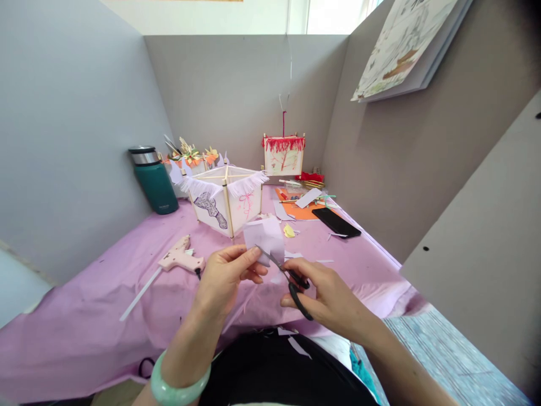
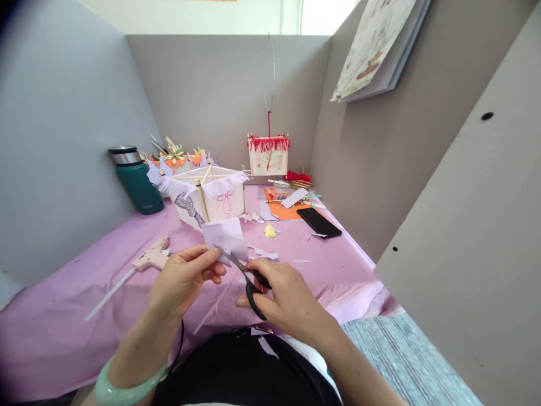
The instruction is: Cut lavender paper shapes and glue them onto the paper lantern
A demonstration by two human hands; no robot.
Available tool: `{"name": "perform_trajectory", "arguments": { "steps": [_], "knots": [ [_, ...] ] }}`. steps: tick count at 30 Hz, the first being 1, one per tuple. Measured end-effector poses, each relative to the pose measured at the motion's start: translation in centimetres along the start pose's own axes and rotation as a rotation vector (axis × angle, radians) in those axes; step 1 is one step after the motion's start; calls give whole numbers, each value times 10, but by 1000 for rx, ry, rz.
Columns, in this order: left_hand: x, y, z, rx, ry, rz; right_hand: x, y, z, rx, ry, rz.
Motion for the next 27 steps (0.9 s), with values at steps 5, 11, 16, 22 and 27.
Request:
{"name": "perform_trajectory", "arguments": {
  "steps": [5, 11, 16, 22, 27],
  "knots": [
    [0, 1, 1, 4, 4, 6, 0, 0, -2, -10, 7, 2],
    [-1, -1, 1, 11, 11, 20, -1, -3, -3, -21, -26, 40],
    [-1, -2, 2, 44, 16, 32, -1, -5, -3, -49, -39, 55],
    [-1, -2, 2, 63, 18, 36, -1, -6, -2, -70, -41, 79],
    [-1, -2, 2, 52, 15, 27, -1, -8, -2, -66, -52, 87]
  ]
}}
Point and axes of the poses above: each hand's wrist, its own x-axis towards the middle knuckle, its own z-axis out of the back of the hand, y = z × x, the point moved 4 cm from there along x, towards the middle knuckle, and after that the axes turned 9 degrees about y, right-handed, at the moved point
